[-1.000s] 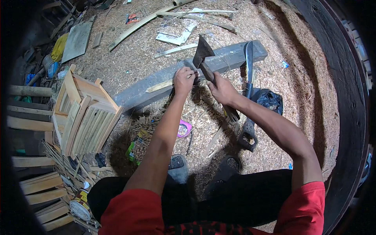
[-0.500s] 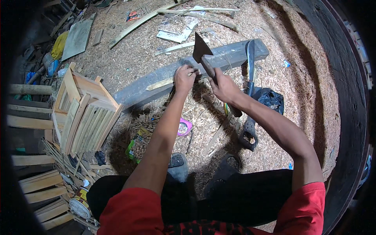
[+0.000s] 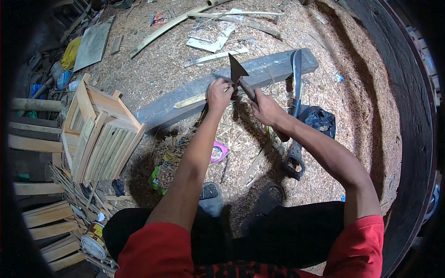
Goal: The person shapes a wooden strip with an axe, trims it with pliers, and then hammers it onto a wooden box using the axe.
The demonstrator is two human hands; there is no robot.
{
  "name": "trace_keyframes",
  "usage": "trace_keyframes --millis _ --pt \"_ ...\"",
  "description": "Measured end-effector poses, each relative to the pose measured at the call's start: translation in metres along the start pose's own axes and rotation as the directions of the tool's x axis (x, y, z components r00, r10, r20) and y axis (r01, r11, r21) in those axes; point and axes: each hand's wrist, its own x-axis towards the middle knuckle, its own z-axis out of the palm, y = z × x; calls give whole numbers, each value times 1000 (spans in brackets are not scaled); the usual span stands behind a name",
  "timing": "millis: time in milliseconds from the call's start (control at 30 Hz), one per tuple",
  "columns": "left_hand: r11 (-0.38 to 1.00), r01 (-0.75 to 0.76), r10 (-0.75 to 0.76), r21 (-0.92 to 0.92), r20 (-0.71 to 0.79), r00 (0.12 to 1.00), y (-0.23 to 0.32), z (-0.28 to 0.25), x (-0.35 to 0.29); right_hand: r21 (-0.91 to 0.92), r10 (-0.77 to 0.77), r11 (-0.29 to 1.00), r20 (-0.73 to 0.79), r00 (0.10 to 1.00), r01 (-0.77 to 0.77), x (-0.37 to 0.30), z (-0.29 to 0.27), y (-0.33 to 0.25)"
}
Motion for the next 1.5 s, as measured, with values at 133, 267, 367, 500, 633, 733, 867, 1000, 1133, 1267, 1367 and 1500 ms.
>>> trace_keyframes --millis 133,267,367,500,633,733,867,1000,1133,1267,1367,1500 --pt "999 7 -8 -40 -31 999 5 -1 -4 -5 -37 999 -29 999 37 -3 -3 -2" --pt "999 -20 17 -51 -50 999 0 0 -2 57 1 998 -48 999 2 -2 -2 -11" --pt "999 -25 24 -30 -37 999 -1 1 -2 -31 1 1000 4 1000 -1 0 -1 -7" --pt "1000 -23 22 -13 -52 998 0 -1 -3 3 5 1000 8 1000 -5 -1 -7 -16" --pt "999 -27 26 -29 -56 998 5 -2 -1 -9 46 999 -17 999 -46 -2 -2 -9" --pt "1000 -20 20 -18 -14 1000 1 -4 -2 36 17 999 0 1000 -17 -6 -4 -11" --pt "995 -87 85 -47 -45 995 3 -6 -2 87 50 995 -72 996 -44 -7 -9 -26" --pt "990 -125 125 -71 4 992 6 -7 -1 -6 -8 1000 -34 999 8 -2 -4 3" --pt "990 -120 124 -78 51 991 -9 -15 0 -4 8 1000 -46 999 -9 1 -8 -13" --pt "989 -126 129 -78 33 991 -7 -17 0 66 19 998 -84 996 -14 -6 -7 -21" --pt "990 -113 118 -81 63 991 -2 -16 1 -3 -10 1000 -34 999 10 -5 2 2" --pt "991 -118 123 -64 75 990 -10 -19 1 40 -19 999 -69 997 22 -9 3 -9"
